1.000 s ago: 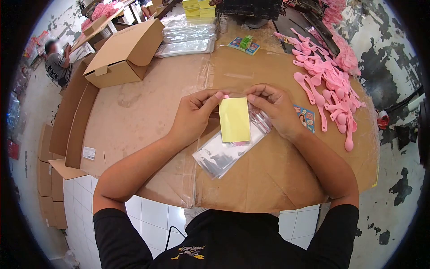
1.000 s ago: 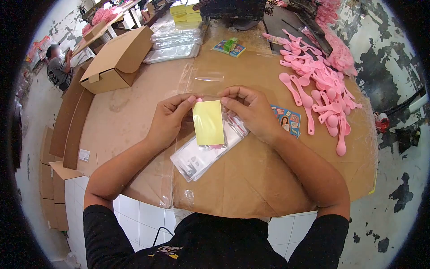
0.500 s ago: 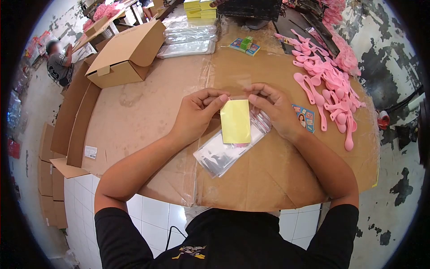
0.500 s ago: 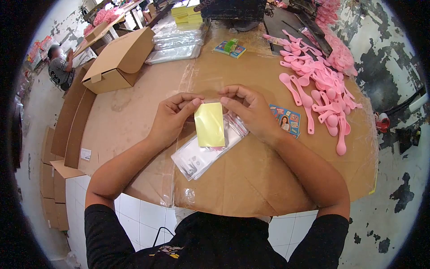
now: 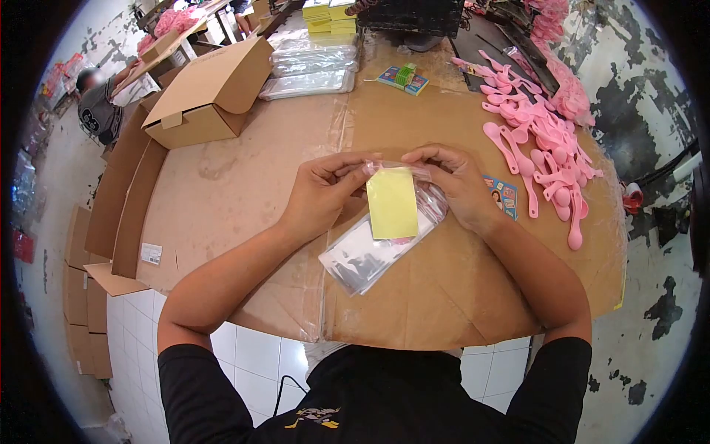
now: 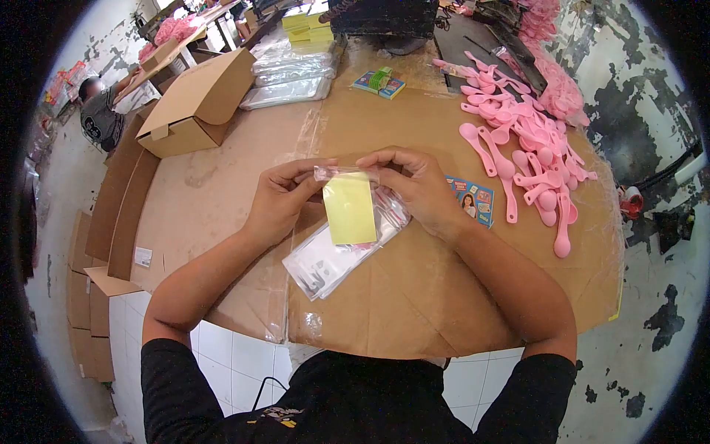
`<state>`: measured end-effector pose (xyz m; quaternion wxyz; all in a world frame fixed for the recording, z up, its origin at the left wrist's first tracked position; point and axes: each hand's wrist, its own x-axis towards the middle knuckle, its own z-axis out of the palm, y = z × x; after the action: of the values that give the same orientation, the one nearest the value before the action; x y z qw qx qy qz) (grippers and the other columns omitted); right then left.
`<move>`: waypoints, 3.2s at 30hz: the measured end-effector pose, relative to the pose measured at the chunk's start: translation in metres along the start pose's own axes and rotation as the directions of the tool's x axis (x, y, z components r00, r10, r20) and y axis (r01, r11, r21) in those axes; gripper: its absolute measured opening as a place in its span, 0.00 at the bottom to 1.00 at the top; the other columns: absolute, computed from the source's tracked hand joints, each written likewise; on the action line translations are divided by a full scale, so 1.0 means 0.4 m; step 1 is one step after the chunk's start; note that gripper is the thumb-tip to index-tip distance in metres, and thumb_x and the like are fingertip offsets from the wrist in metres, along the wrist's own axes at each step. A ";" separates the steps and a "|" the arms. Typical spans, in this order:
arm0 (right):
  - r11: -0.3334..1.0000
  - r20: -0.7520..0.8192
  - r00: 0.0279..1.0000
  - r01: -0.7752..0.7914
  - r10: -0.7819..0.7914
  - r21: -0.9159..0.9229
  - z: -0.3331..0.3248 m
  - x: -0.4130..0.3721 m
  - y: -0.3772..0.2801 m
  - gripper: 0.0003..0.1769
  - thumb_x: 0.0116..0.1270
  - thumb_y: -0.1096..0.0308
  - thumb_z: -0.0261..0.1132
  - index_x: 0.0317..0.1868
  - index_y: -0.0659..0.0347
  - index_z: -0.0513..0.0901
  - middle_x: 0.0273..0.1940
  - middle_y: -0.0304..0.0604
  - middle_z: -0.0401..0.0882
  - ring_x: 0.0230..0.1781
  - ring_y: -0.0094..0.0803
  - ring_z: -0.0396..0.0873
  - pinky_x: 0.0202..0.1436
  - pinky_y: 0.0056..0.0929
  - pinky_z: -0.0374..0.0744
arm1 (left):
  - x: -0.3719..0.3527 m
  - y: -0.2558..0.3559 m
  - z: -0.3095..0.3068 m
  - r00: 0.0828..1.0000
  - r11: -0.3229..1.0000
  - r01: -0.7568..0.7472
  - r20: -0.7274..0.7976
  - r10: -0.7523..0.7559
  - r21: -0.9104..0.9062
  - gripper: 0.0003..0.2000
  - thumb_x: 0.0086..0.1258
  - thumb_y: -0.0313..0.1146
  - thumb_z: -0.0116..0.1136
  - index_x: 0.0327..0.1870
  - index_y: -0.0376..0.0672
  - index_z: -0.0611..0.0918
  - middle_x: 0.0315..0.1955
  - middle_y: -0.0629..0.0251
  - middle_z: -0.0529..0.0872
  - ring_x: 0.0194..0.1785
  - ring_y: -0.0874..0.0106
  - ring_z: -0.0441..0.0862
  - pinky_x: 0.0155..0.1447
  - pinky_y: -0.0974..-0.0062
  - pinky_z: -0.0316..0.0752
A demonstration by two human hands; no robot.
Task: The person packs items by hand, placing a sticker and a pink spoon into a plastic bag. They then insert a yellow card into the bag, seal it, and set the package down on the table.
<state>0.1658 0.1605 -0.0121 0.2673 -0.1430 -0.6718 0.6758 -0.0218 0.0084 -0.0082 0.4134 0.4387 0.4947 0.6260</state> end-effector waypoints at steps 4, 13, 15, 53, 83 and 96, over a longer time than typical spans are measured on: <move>0.993 0.019 0.996 -0.089 0.088 0.074 -0.018 0.004 0.008 0.09 0.75 0.75 0.63 0.50 0.67 0.86 0.44 0.38 0.86 0.42 0.21 0.82 0.50 0.21 0.80 | 0.003 -0.008 -0.009 0.999 0.999 0.033 0.028 -0.033 -0.009 0.15 0.81 0.34 0.57 0.59 0.32 0.83 0.50 0.57 0.89 0.50 0.71 0.89 0.52 0.70 0.87; 0.997 -0.023 0.998 -0.063 0.064 0.046 0.011 -0.006 -0.016 0.09 0.75 0.72 0.66 0.50 0.68 0.87 0.40 0.37 0.86 0.36 0.17 0.78 0.40 0.18 0.77 | 0.001 0.008 -0.004 0.993 0.988 0.118 0.007 -0.118 -0.104 0.14 0.81 0.34 0.58 0.58 0.35 0.85 0.48 0.61 0.90 0.48 0.76 0.88 0.49 0.77 0.83; 0.998 -0.020 0.998 -0.054 0.055 0.038 0.011 -0.004 -0.015 0.10 0.75 0.72 0.67 0.51 0.68 0.86 0.40 0.37 0.86 0.36 0.17 0.78 0.40 0.18 0.78 | 0.004 -0.004 -0.008 0.997 0.997 0.076 0.014 -0.076 -0.021 0.14 0.81 0.33 0.58 0.60 0.35 0.84 0.49 0.61 0.90 0.48 0.77 0.87 0.50 0.77 0.84; 0.734 0.043 0.904 0.373 -0.425 -0.568 0.049 -0.025 -0.003 0.18 0.66 0.77 0.67 0.57 0.64 0.81 0.45 0.46 0.84 0.48 0.37 0.83 0.57 0.36 0.77 | 0.096 0.231 -0.395 0.729 0.904 -0.427 -0.592 0.345 0.001 0.17 0.81 0.41 0.57 0.63 0.40 0.80 0.51 0.66 0.86 0.47 0.73 0.86 0.55 0.73 0.84; 0.109 0.022 0.986 0.004 0.163 -0.994 -0.217 -0.149 -0.211 0.16 0.60 0.68 0.75 0.48 0.63 0.85 0.39 0.44 0.83 0.44 0.38 0.82 0.48 0.38 0.78 | -0.022 0.020 0.016 0.993 0.756 -0.076 0.119 -0.003 0.650 0.13 0.67 0.36 0.72 0.46 0.37 0.88 0.33 0.63 0.88 0.32 0.73 0.83 0.40 0.72 0.79; 0.408 -0.028 1.000 -0.029 0.008 -0.912 -0.161 -0.119 -0.275 0.07 0.66 0.76 0.69 0.43 0.68 0.83 0.36 0.44 0.85 0.39 0.29 0.82 0.45 0.31 0.79 | -0.020 0.011 0.014 0.991 0.800 -0.131 0.078 0.106 0.586 0.08 0.72 0.29 0.67 0.46 0.38 0.84 0.31 0.72 0.85 0.30 0.85 0.75 0.35 0.80 0.72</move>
<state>0.2590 0.1828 0.0846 0.1454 -0.2793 -0.9271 0.2034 -0.0147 0.0015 -0.0042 0.2270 0.5881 0.6274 0.4571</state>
